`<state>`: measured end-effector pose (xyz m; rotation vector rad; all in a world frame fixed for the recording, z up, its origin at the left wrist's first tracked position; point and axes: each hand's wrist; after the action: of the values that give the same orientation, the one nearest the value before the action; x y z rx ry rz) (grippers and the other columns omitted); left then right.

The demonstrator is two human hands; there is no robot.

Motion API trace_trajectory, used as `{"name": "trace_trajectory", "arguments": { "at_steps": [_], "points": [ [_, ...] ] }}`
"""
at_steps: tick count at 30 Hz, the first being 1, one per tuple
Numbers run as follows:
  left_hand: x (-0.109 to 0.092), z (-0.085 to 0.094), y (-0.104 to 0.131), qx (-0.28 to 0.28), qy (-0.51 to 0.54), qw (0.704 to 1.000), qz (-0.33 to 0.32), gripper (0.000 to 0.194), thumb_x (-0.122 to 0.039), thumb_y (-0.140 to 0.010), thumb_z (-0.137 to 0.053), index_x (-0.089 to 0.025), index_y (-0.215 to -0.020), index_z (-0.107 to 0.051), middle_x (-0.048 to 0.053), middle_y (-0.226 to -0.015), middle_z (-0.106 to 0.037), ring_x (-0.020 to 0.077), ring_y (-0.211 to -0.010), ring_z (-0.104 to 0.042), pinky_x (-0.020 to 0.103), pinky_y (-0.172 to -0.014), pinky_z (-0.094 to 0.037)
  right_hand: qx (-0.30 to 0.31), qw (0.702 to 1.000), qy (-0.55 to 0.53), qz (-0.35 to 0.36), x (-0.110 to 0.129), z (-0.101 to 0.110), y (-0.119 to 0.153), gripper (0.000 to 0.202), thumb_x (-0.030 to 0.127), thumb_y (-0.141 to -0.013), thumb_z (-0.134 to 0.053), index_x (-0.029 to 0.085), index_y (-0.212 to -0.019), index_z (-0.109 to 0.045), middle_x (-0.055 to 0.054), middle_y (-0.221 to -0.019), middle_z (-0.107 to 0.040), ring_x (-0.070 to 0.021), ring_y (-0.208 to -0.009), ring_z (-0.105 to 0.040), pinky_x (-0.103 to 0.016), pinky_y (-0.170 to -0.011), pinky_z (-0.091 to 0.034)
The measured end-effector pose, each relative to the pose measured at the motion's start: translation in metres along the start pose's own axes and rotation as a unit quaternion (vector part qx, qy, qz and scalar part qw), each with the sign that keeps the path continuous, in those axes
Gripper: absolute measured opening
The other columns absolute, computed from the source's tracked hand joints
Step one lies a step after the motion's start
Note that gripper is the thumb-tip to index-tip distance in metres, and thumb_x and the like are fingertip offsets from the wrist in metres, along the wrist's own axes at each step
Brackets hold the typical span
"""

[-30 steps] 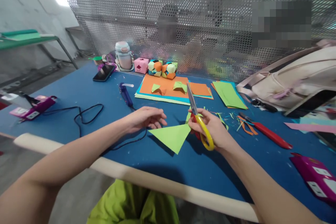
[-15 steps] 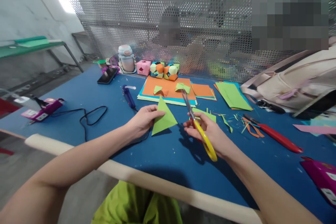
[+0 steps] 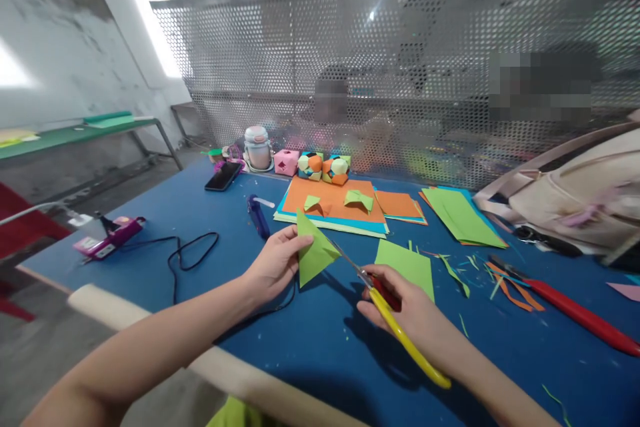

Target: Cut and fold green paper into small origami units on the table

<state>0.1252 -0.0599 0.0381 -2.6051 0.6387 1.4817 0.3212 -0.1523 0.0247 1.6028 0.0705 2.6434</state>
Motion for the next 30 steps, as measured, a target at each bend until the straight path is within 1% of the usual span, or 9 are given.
{"name": "trace_trajectory", "arguments": {
  "at_steps": [3, 8, 11, 15, 20, 25, 30],
  "points": [
    [0.0, 0.0, 0.002, 0.01, -0.002, 1.0, -0.003, 0.018, -0.013, -0.068, -0.072, -0.011, -0.085, -0.065, 0.006, -0.08, -0.072, 0.0141, -0.071, -0.068, 0.023, -0.07, -0.055, -0.001, 1.0, 0.013, 0.009, -0.001, -0.001, 0.0, 0.044, 0.046, -0.069, -0.066, 0.021, -0.105, -0.056, 0.002, -0.07, -0.058, -0.0147, -0.06, -0.051, -0.028, -0.058, -0.045],
    [0.001, -0.001, 0.004, 0.018, -0.003, 1.0, 0.006, 0.019, -0.014, -0.068, -0.072, -0.011, -0.085, -0.064, 0.007, -0.081, -0.072, 0.0156, -0.072, -0.068, 0.025, -0.072, -0.055, 0.005, 1.0, 0.018, 0.002, -0.001, -0.002, 0.0, 0.042, 0.047, -0.071, -0.064, 0.022, -0.103, -0.056, 0.003, -0.066, -0.054, -0.014, -0.059, -0.047, -0.026, -0.057, -0.042],
    [0.001, -0.001, 0.004, 0.019, -0.004, 1.0, 0.008, 0.019, -0.014, -0.069, -0.071, -0.012, -0.086, -0.064, 0.007, -0.082, -0.071, 0.016, -0.072, -0.068, 0.026, -0.072, -0.055, 0.009, 1.0, 0.024, 0.0, -0.004, -0.002, -0.001, 0.041, 0.048, -0.072, -0.064, 0.023, -0.103, -0.056, 0.003, -0.068, -0.054, -0.0137, -0.06, -0.046, -0.025, -0.057, -0.041],
    [0.001, 0.0, 0.004, 0.018, 0.001, 1.0, 0.008, 0.018, -0.012, -0.07, -0.07, -0.012, -0.086, -0.063, 0.007, -0.081, -0.071, 0.0157, -0.072, -0.068, 0.025, -0.072, -0.055, -0.001, 0.999, 0.037, 0.006, -0.008, -0.002, -0.001, 0.039, 0.049, -0.071, -0.065, 0.024, -0.101, -0.058, 0.004, -0.068, -0.054, -0.0133, -0.06, -0.044, -0.025, -0.057, -0.04],
    [0.001, -0.001, 0.005, 0.01, 0.009, 1.0, 0.018, 0.014, -0.01, -0.069, -0.068, -0.012, -0.081, -0.062, 0.007, -0.078, -0.071, 0.0155, -0.068, -0.068, 0.025, -0.069, -0.056, -0.009, 0.999, 0.04, 0.006, -0.006, -0.001, -0.001, 0.037, 0.048, -0.069, -0.066, 0.022, -0.094, -0.061, 0.003, -0.064, -0.053, -0.0135, -0.058, -0.045, -0.024, -0.055, -0.041],
    [0.001, -0.002, 0.004, 0.008, 0.016, 0.999, 0.029, 0.013, -0.009, -0.069, -0.068, -0.012, -0.08, -0.063, 0.007, -0.077, -0.071, 0.0159, -0.067, -0.068, 0.026, -0.069, -0.056, -0.01, 1.0, 0.028, -0.006, -0.011, -0.002, -0.004, 0.042, 0.053, -0.065, -0.067, 0.02, -0.092, -0.063, 0.001, -0.062, -0.055, -0.0144, -0.055, -0.048, -0.026, -0.054, -0.044],
    [0.003, -0.001, 0.004, 0.002, 0.016, 0.999, 0.04, 0.013, -0.009, -0.069, -0.069, -0.011, -0.081, -0.065, 0.008, -0.076, -0.071, 0.0154, -0.066, -0.068, 0.025, -0.07, -0.056, -0.025, 0.998, 0.047, 0.014, -0.014, -0.004, -0.005, 0.039, 0.046, -0.064, -0.07, 0.022, -0.094, -0.064, 0.002, -0.063, -0.057, -0.0141, -0.055, -0.048, -0.025, -0.052, -0.043]
  ]
}}
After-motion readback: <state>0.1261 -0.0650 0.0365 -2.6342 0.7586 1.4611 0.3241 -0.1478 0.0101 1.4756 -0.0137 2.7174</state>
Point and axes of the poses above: each hand's wrist, its own y-axis away from the middle knuckle, its own z-axis out of the back of the hand, x = y × z
